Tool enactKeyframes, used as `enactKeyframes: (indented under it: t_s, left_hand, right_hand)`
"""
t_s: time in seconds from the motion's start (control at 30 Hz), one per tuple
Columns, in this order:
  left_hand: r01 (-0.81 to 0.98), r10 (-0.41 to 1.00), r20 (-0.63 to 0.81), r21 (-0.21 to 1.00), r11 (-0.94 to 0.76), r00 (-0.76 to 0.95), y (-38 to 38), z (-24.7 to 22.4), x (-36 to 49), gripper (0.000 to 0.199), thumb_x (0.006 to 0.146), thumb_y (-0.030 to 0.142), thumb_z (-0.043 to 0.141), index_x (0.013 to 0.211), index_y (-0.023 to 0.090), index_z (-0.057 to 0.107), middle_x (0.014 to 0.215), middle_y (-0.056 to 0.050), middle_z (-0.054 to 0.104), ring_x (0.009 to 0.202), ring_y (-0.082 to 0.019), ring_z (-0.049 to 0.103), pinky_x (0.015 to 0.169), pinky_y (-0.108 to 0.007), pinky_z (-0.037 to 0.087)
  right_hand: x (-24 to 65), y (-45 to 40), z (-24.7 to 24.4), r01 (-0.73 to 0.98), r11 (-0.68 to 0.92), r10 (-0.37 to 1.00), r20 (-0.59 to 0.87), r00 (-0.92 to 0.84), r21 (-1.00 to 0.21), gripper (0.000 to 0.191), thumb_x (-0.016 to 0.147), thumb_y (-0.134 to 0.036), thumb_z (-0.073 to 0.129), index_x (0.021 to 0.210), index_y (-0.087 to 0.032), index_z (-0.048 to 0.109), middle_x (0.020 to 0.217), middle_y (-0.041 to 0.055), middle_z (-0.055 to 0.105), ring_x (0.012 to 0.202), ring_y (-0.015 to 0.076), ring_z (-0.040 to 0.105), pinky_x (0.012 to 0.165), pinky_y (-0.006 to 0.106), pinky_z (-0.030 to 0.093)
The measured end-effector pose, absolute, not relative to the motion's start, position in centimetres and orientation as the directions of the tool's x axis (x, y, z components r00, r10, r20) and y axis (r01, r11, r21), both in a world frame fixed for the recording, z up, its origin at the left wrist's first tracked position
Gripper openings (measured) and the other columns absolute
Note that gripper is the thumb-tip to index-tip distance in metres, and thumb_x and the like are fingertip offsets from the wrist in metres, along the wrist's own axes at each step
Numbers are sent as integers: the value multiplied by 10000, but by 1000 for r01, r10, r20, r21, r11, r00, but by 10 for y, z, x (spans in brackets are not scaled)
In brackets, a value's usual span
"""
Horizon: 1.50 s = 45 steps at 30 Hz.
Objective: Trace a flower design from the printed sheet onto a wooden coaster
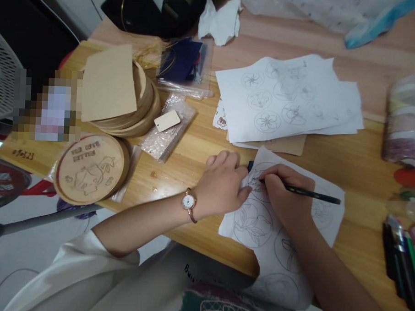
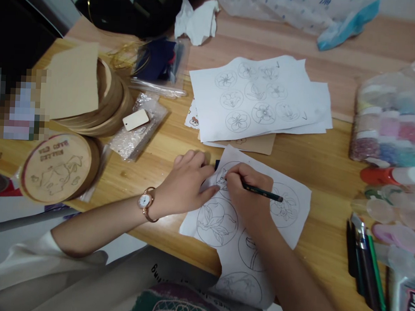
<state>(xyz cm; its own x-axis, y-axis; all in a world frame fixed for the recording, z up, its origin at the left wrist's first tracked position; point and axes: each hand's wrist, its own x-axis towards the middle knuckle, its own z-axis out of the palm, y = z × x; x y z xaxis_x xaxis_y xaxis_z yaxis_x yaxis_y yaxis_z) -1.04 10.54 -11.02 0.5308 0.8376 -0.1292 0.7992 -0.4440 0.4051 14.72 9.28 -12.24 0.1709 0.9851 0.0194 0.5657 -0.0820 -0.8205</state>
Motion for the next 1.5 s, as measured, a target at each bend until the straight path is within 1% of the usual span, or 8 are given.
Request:
enactKeyframes:
  t_s: [0.47, 0.87, 1.07, 1.27, 1.5]
  left_hand:
    - [800, 838, -127, 402, -445, 530, 105, -110, -10, 252, 827, 415, 529, 876, 178, 599, 989, -93, 510, 997, -277, 416, 801, -423, 356]
    - [797, 839, -114, 400, -452, 532, 105, -112, -11, 251, 826, 419, 523, 861, 181, 596, 985, -93, 509, 982, -274, 413, 793, -427, 357]
    - [797, 838, -116, 400, -452, 534, 105, -112, -10, 259, 829, 422, 524, 868, 177, 596, 990, -95, 505, 982, -275, 416, 790, -425, 358]
    - [800, 837, -129, 400, -447, 532, 105, -111, -10, 256, 830, 419, 524, 877, 179, 599, 1002, -95, 508, 995, -277, 413, 806, -427, 358]
    - [797, 837, -130, 409, -443, 532, 105, -111, -10, 243, 827, 408, 525, 877, 182, 599, 1005, -98, 509, 1003, -283, 412, 813, -439, 354]
  right_hand:
    - [147, 92, -122, 573, -68, 988, 27, 155, -817, 167, 661, -188, 483, 530, -208, 585, 465, -38, 544, 462, 124, 505, 473, 251, 376]
    - [147, 93, -119, 569, -60, 992, 17, 129, -820, 170, 656, -170, 481, 521, -233, 563, 467, -39, 547, 466, 128, 506, 461, 254, 379]
    - [146, 93, -119, 562, -80, 989, 4, 146, -823, 173, 654, -169, 477, 520, -225, 570, 463, -41, 543, 461, 123, 500, 454, 246, 370]
    - [146, 92, -120, 530, -94, 977, 24, 210, -843, 187, 649, -158, 472, 525, -222, 597, 459, -42, 536, 453, 118, 493, 448, 237, 370]
    - [147, 92, -122, 568, -91, 983, 16, 181, -818, 179, 659, -177, 478, 524, -232, 583, 466, -42, 544, 464, 125, 507, 452, 241, 379]
